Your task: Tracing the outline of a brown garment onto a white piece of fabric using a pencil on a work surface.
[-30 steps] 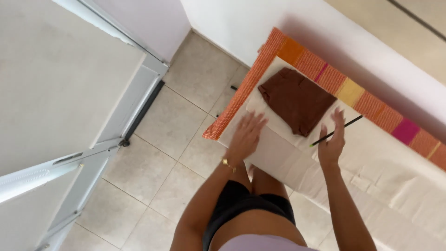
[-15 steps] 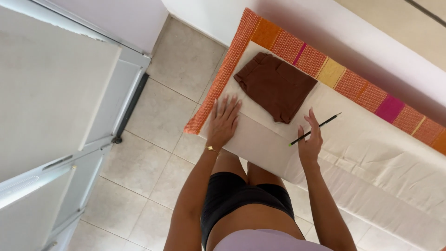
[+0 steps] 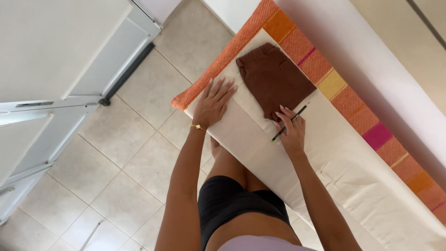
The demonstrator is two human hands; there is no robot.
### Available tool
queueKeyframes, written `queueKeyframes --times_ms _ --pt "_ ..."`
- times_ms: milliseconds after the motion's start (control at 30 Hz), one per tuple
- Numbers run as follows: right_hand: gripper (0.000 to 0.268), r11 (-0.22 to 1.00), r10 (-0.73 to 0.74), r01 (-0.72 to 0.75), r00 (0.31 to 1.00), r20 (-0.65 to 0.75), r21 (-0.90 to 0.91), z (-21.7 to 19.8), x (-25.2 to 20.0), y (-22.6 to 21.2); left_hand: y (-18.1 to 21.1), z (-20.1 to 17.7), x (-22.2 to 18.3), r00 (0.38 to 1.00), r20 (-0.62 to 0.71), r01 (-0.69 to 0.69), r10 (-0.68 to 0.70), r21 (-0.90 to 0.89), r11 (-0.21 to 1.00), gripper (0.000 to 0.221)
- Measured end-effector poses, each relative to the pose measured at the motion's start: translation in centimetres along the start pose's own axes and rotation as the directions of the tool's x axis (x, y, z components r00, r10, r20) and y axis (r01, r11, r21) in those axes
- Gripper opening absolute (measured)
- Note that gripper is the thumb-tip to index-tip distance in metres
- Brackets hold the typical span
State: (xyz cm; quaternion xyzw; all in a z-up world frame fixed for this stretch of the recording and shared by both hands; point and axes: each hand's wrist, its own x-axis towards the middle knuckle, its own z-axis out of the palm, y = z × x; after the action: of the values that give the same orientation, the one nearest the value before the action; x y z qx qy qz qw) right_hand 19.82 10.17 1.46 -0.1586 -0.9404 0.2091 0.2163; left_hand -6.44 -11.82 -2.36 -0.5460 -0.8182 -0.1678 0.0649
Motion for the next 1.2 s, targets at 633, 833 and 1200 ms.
queueKeyframes --times_ms 633,833,1200 --pt "0.019 0.647 0.640 -0.625 0.756 0.135 0.437 -3.6 4.4 -1.7 1.9 1.3 3.9 0.941 -0.060 0.300 -0.332 -0.301 0.905 0.056" --pt "0.018 0.618 0.682 -0.614 0.730 0.054 0.491 -4.5 6.3 -5.4 0.5 1.3 9.8 0.961 0.008 0.250 -0.276 -0.450 0.857 0.066" --pt "0.041 0.767 0.637 -0.597 0.753 -0.164 0.234 -1.6 8.8 4.8 1.5 4.1 22.0 0.890 0.380 0.407 -0.251 -0.416 0.813 0.053"
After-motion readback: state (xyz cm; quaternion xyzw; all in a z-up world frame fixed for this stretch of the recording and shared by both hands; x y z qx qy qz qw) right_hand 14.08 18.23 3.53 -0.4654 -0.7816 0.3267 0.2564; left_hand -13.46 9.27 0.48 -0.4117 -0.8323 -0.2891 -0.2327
